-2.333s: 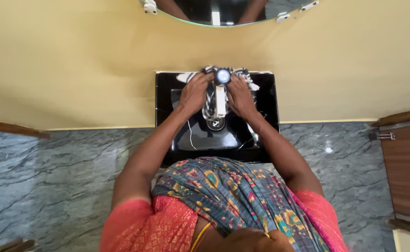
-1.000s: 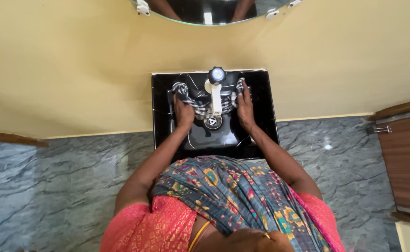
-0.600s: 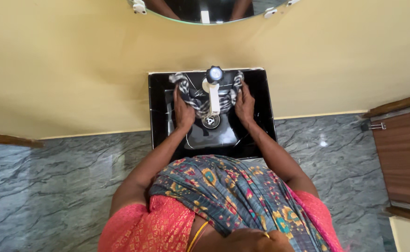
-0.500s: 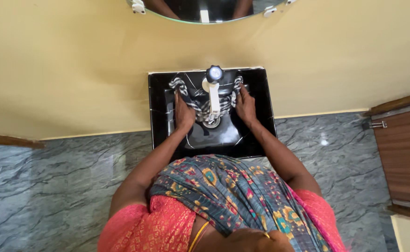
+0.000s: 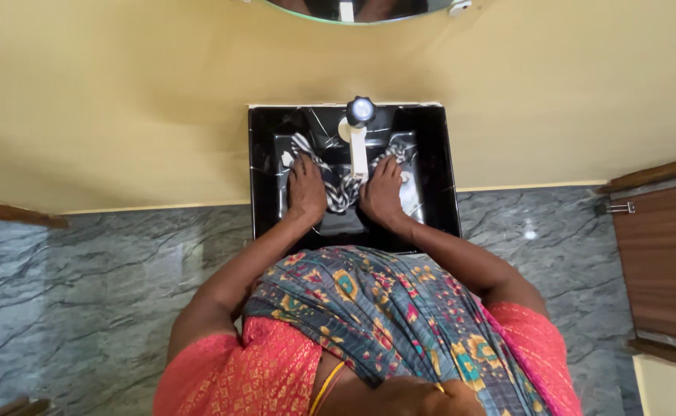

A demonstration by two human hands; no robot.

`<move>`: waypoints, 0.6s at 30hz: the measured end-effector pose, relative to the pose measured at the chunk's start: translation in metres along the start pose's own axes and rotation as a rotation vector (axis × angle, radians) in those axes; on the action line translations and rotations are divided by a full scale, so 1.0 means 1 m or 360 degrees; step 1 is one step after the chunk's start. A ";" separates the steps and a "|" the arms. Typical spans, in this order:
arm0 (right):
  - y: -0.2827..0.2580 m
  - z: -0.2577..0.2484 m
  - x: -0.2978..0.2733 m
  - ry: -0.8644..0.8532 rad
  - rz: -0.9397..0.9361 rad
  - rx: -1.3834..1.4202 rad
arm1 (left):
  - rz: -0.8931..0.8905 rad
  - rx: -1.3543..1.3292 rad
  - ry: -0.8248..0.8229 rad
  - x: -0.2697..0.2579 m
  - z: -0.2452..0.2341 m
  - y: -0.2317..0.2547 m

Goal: The person washes a small checkered cloth by hand in a black sink. They repeatedly wet, rub, and wring the cloth under running water from a white faucet.

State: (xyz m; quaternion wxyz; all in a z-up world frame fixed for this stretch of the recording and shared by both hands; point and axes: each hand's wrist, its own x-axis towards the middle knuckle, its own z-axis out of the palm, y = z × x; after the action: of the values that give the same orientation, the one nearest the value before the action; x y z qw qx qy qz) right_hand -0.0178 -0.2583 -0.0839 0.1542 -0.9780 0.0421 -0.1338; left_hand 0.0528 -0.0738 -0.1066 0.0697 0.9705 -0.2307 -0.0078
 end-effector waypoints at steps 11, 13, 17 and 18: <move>-0.065 0.030 0.007 -0.0074 -0.0938 0.0153 | -0.0040 0.0018 0.0334 -0.010 0.057 -0.053; -0.065 0.010 0.020 -0.0216 -0.0995 0.0193 | -0.0058 0.0085 0.0353 -0.012 0.057 -0.055; -0.052 -0.023 0.022 -0.0371 -0.1045 0.0290 | -0.0003 0.0295 -0.0097 -0.023 0.033 -0.022; -0.044 -0.032 0.019 -0.0475 -0.0978 0.0284 | 0.0034 0.0299 -0.0270 -0.027 0.025 -0.012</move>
State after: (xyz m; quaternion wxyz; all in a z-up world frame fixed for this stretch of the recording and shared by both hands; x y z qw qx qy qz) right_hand -0.0066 -0.2285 -0.0365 0.1960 -0.9364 -0.2892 -0.0327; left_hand 0.0328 -0.0546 -0.1335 -0.0411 0.9661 -0.2458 -0.0674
